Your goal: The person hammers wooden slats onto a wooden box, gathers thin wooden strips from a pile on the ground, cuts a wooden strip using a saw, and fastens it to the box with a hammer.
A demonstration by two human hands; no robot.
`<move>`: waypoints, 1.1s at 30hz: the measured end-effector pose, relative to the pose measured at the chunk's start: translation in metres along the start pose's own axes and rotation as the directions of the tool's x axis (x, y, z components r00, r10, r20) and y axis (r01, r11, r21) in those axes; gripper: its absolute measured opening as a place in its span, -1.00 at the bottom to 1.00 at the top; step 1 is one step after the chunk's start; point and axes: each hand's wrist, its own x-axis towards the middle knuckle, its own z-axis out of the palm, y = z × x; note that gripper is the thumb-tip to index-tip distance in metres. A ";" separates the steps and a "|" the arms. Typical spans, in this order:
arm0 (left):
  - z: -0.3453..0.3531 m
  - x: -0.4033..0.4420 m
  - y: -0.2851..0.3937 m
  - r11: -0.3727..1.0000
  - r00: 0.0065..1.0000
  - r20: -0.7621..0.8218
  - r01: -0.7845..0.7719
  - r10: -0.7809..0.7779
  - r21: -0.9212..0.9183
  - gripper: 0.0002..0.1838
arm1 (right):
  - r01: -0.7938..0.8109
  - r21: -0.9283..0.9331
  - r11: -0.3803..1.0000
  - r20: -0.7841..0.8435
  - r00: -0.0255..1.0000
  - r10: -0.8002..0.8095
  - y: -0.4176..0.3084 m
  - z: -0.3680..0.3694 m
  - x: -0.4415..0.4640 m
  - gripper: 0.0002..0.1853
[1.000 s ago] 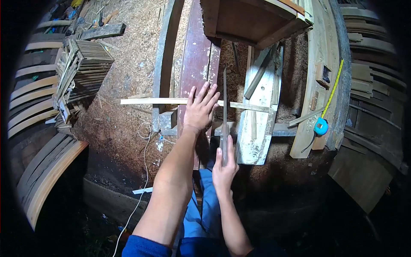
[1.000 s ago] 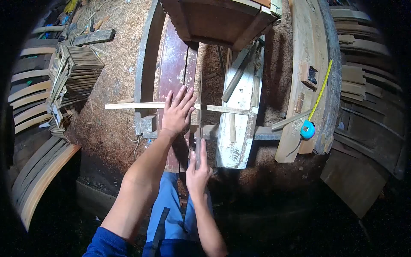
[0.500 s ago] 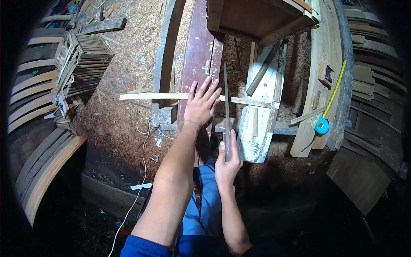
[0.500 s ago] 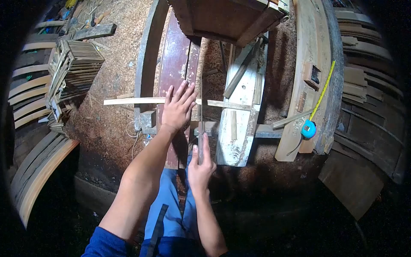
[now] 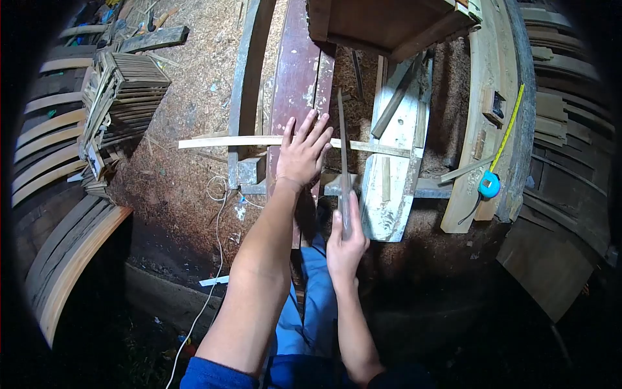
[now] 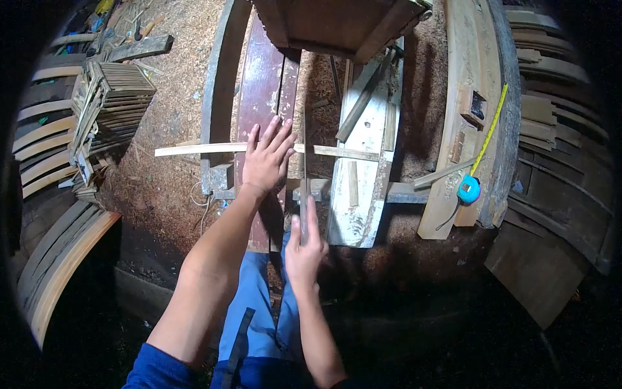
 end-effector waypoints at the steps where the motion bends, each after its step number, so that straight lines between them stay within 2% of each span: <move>1: 0.001 0.000 0.000 1.000 1.000 -0.022 -0.006 0.006 0.005 -0.55 | -0.054 -0.010 0.998 0.032 0.998 0.055 -0.007 0.000 0.008 -0.52; 8: -0.001 -0.001 0.000 1.000 1.000 -0.004 -0.007 0.007 -0.001 -0.56 | -0.001 -0.042 0.999 -0.023 1.000 0.000 0.001 0.002 -0.005 -0.52; 12: -0.002 0.000 0.000 0.999 1.000 0.002 0.001 -0.001 -0.046 -0.56 | -0.013 -0.029 0.999 0.014 1.000 0.013 -0.007 0.008 0.016 -0.52; 17: -0.004 0.000 0.000 1.000 1.000 0.002 -0.006 0.006 -0.029 -0.55 | -0.043 -0.034 0.999 -0.036 0.998 0.042 -0.010 0.006 -0.010 -0.50; 20: -0.004 -0.001 0.001 0.999 1.000 -0.017 -0.013 0.013 -0.033 -0.54 | -0.071 -0.019 0.997 -0.003 0.997 0.071 -0.004 0.017 0.014 -0.49; 21: -0.002 -0.001 0.000 0.999 1.000 -0.025 -0.014 0.013 -0.046 -0.54 | -0.014 -0.050 0.999 -0.022 1.000 0.013 -0.001 0.019 0.013 -0.49; 24: -0.003 0.001 -0.001 0.999 1.000 -0.024 -0.008 0.007 -0.044 -0.54 | 0.002 -0.043 0.999 -0.051 0.999 -0.004 -0.002 0.008 -0.016 -0.50; 25: -0.004 0.001 -0.002 0.999 1.000 -0.013 -0.007 0.007 -0.032 -0.54 | -0.038 -0.044 0.998 -0.035 0.999 0.037 -0.005 0.006 -0.022 -0.50; 29: -0.004 0.001 0.000 1.000 1.000 -0.009 -0.014 0.014 -0.021 -0.55 | -0.035 -0.038 0.999 -0.026 0.999 0.034 0.009 0.026 0.009 -0.48; 32: -0.003 0.000 -0.001 0.999 1.000 0.004 -0.006 0.006 -0.053 -0.54 | -0.022 -0.018 1.000 -0.044 0.999 0.021 0.016 0.026 -0.002 -0.48; 33: -0.003 0.000 -0.001 0.999 1.000 0.000 -0.008 0.008 -0.046 -0.54 | -0.120 -0.001 0.993 -0.004 0.993 0.120 0.018 0.019 -0.021 -0.48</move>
